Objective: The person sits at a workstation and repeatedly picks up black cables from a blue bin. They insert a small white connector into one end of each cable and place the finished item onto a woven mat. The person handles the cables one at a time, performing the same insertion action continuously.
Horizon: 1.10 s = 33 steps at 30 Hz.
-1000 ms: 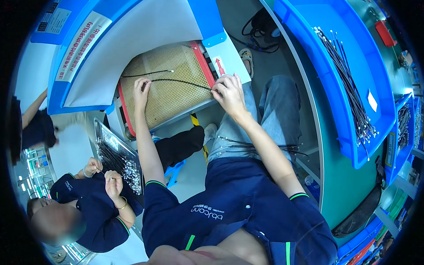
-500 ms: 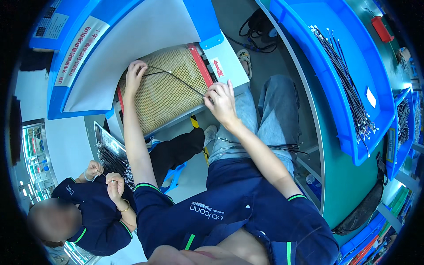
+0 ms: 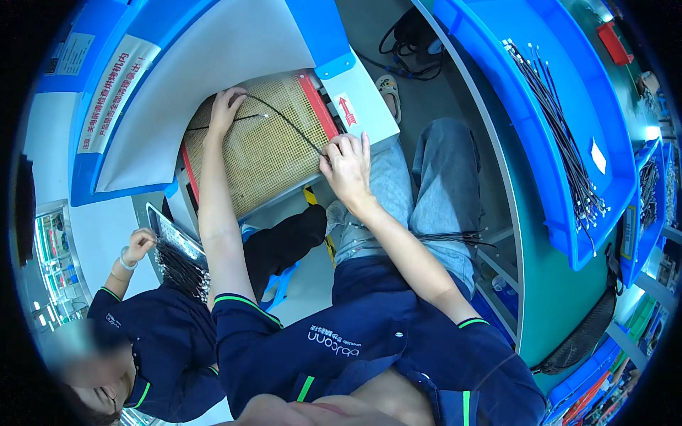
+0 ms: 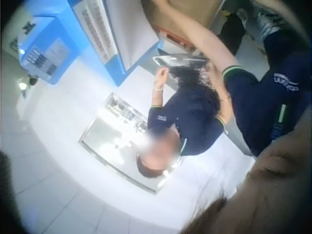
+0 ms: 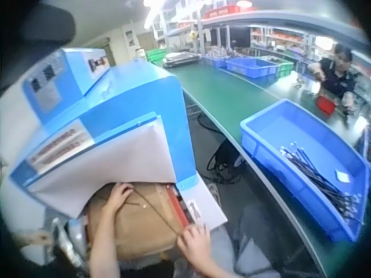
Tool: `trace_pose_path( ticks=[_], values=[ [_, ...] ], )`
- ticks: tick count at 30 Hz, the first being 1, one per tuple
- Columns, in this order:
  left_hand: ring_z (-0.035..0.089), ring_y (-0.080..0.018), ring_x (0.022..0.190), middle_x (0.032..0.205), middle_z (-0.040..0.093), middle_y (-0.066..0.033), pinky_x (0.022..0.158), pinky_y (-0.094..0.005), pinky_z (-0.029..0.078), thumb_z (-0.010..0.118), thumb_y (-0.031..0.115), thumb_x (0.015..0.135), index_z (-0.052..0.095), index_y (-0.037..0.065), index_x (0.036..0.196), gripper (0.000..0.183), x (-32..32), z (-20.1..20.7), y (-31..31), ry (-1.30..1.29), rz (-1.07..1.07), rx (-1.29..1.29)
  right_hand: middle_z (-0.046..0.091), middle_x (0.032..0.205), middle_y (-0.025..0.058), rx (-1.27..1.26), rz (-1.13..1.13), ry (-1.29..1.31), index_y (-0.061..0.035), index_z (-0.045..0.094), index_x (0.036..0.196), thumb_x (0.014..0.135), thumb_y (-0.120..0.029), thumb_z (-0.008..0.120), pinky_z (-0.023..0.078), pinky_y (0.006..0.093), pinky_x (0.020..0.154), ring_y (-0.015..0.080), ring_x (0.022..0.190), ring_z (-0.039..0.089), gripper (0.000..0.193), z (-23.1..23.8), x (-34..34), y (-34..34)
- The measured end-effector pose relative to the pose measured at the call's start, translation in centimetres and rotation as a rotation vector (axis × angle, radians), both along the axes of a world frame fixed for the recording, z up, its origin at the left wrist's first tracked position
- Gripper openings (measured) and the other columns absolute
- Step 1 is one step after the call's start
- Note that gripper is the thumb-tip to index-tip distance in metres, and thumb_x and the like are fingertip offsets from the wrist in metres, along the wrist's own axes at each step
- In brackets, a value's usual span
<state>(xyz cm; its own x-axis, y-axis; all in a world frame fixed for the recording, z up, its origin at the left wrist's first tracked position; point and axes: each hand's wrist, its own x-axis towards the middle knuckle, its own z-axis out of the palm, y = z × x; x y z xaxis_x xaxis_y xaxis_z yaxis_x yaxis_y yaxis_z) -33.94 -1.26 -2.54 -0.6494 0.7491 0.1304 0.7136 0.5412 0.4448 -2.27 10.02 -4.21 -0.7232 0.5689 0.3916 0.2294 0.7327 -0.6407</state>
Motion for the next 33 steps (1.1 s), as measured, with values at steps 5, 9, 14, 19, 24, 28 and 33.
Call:
trace_pose_path(
  ticks=[5, 9, 14, 19, 24, 28, 33],
  values=[
    [0.051, -0.0316, 0.114, 0.121, 0.054, -0.0162, 0.096, -0.0371, 0.040, 0.052, 0.021, 0.091, 0.060, 0.010, 0.116, 0.029, 1.1, -0.3, -1.4, 0.062, 0.113, 0.122, 0.055, 0.095, 0.0042, -0.037, 0.056, 0.060, -0.0090, 0.061, 0.086, 0.072, -0.015, 0.070, 0.030, 0.0557, 0.102, 0.0245, 0.102, 0.052, 0.018, 1.6, 0.8, 0.3],
    [0.046, -0.0310, 0.123, 0.132, 0.049, -0.0168, 0.099, -0.0361, 0.039, 0.051, 0.018, 0.091, 0.060, 0.009, 0.117, 0.029, 6.4, 2.4, -1.3, -0.026, 0.210, 0.116, 0.057, 0.093, 0.0045, -0.087, 0.124, 0.149, -0.0084, 0.062, 0.087, 0.074, -0.014, 0.069, 0.035, 0.0520, 0.097, 0.0245, 0.097, 0.054, 0.016, 3.1, 3.3, 1.8],
    [0.060, -0.0206, 0.102, 0.109, 0.064, -0.0108, 0.087, -0.0320, 0.046, 0.053, 0.014, 0.091, 0.062, 0.004, 0.111, 0.024, 18.8, 8.4, 1.0, -0.154, 0.320, 0.366, 0.061, 0.087, 0.0110, -0.217, 0.335, -0.055, -0.0042, 0.062, 0.088, 0.080, -0.010, 0.065, 0.047, 0.0373, 0.078, 0.0292, 0.086, 0.058, 0.011, 4.8, 9.3, 5.1],
    [0.063, -0.0188, 0.086, 0.091, 0.068, -0.0077, 0.078, -0.0309, 0.047, 0.054, 0.010, 0.089, 0.064, 0.004, 0.100, 0.016, 29.8, 7.4, 1.6, -0.406, 0.135, 0.369, 0.061, 0.092, 0.0139, -0.260, 0.489, -0.587, -0.0040, 0.063, 0.091, 0.081, -0.019, 0.063, 0.047, 0.0404, 0.081, 0.0318, 0.091, 0.060, 0.018, 1.2, 16.5, 7.3],
    [0.066, -0.0216, 0.086, 0.090, 0.067, -0.0114, 0.073, -0.0295, 0.050, 0.054, 0.008, 0.089, 0.064, 0.002, 0.099, 0.015, 35.0, 1.7, 1.5, -0.534, -0.147, 0.216, 0.063, 0.092, 0.0148, -0.301, 0.487, -0.661, -0.0035, 0.065, 0.089, 0.077, -0.019, 0.066, 0.047, 0.0404, 0.082, 0.0320, 0.092, 0.060, 0.019, -1.0, 19.5, 6.8],
    [0.064, -0.0225, 0.089, 0.096, 0.065, -0.0123, 0.069, -0.0303, 0.051, 0.056, 0.011, 0.089, 0.063, 0.001, 0.101, 0.017, 36.5, -0.8, 0.6, -0.645, -0.118, 0.166, 0.063, 0.089, 0.0147, -0.337, 0.504, -0.685, -0.0025, 0.064, 0.085, 0.077, -0.018, 0.066, 0.047, 0.0409, 0.080, 0.0321, 0.090, 0.061, 0.017, -1.4, 19.6, 6.4],
    [0.059, -0.0290, 0.095, 0.099, 0.062, -0.0136, 0.082, -0.0344, 0.046, 0.055, 0.010, 0.089, 0.061, 0.002, 0.104, 0.019, 36.0, -2.4, -0.4, -0.562, -0.200, 0.075, 0.063, 0.086, 0.0150, -0.380, 0.510, -0.681, -0.0017, 0.062, 0.082, 0.077, -0.016, 0.065, 0.047, 0.0416, 0.078, 0.0326, 0.087, 0.061, 0.016, -1.0, 19.5, 6.4]
  ],
)
